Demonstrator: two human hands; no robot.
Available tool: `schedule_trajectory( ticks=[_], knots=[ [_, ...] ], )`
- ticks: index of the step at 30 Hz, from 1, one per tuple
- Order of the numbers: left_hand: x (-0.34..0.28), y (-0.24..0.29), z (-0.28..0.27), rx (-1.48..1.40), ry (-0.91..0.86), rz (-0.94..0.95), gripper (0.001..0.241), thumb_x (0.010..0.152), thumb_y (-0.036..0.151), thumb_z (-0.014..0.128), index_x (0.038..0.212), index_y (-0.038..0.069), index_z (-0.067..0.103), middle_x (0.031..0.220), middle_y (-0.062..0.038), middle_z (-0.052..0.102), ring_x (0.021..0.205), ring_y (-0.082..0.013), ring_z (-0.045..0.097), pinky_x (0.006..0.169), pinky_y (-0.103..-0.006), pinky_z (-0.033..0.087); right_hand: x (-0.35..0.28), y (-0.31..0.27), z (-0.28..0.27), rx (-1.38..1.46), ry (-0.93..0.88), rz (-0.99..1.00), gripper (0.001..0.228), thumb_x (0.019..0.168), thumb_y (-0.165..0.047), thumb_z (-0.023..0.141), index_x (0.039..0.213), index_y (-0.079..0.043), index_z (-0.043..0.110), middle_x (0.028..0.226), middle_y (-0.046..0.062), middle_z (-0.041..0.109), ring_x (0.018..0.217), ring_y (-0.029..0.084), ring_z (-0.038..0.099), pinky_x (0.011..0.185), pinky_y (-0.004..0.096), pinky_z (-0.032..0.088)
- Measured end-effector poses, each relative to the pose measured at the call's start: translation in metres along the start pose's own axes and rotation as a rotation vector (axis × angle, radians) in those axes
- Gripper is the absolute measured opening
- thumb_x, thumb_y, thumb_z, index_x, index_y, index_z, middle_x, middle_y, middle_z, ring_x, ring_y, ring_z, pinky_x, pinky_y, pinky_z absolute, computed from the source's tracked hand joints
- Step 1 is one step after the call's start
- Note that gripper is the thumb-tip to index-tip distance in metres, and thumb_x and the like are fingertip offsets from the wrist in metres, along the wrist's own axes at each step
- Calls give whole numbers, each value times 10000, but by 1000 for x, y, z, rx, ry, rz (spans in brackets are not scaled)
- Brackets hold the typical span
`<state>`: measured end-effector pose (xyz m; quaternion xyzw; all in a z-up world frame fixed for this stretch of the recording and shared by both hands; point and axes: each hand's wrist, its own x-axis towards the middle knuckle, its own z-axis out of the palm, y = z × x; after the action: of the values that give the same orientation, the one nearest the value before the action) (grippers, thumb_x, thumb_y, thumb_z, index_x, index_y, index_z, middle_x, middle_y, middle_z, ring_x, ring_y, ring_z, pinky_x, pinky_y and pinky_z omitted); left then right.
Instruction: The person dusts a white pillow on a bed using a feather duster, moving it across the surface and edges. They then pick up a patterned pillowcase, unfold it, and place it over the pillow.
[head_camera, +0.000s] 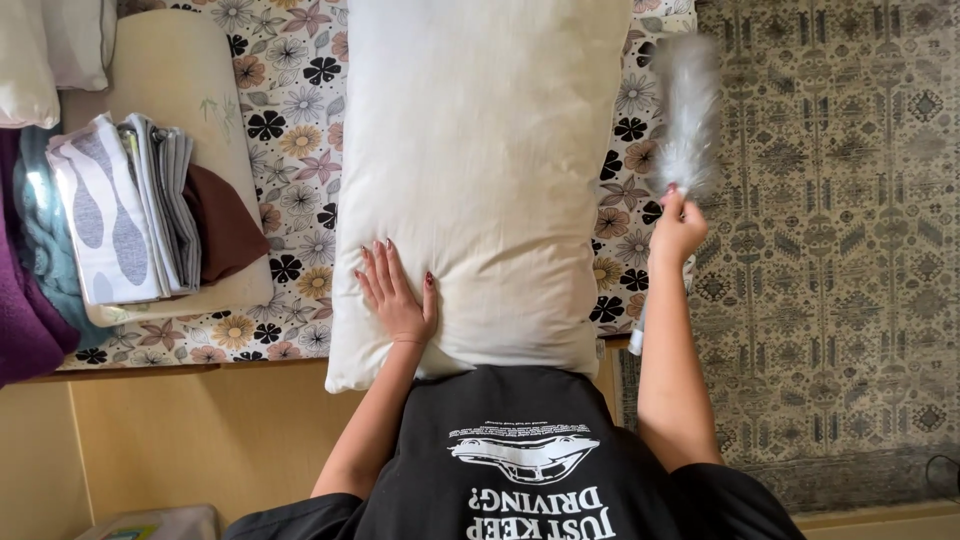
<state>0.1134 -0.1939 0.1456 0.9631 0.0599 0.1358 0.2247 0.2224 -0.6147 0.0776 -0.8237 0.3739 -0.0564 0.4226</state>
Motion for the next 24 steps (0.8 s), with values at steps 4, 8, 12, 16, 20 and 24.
schedule_trajectory(
  ticks=[4,8,12,16,20,24],
  knots=[
    [-3,0,0,-6,-4,-19,746,1010,392,526,1599,-3,295,1675,-183,289,1591,-390,166,1296,-560,64,-44,-73,-10,452,8,162,217,1031,-248,597,955,-83,716,593,-31,503,428,54,348,373,257,226],
    [-3,-1,2,3,0,-16,749,1014,401,518,1605,1,290,1679,-185,281,1592,-392,160,1296,-558,62,-79,-77,-13,213,-363,-602,230,1105,-232,587,1029,-53,710,688,5,600,499,57,443,416,247,322],
    [-7,-5,11,22,-12,-34,753,1006,409,502,1606,5,294,1684,-179,277,1590,-388,157,1290,-560,55,-65,-80,-14,-205,-529,-852,230,1057,-249,610,1012,-47,710,646,34,630,472,75,511,403,262,356],
    [-6,-2,6,42,-16,-42,755,1007,416,503,1606,8,294,1686,-177,273,1590,-380,155,1291,-563,49,15,-71,-6,-197,-332,-534,273,1116,-237,630,943,-37,702,649,40,615,541,123,525,486,283,380],
    [-2,5,3,13,-6,-39,757,1006,424,511,1606,17,294,1683,-164,276,1595,-368,159,1299,-554,51,46,-101,0,-181,62,-480,253,1081,-225,613,933,-53,724,730,-5,652,585,56,532,491,259,395],
    [-9,1,6,3,-19,-54,757,1010,427,511,1609,17,295,1682,-165,288,1598,-363,168,1304,-556,57,8,-138,-1,39,-357,-745,272,1174,-212,589,1037,-8,708,792,58,637,614,101,483,522,273,353]
  ],
)
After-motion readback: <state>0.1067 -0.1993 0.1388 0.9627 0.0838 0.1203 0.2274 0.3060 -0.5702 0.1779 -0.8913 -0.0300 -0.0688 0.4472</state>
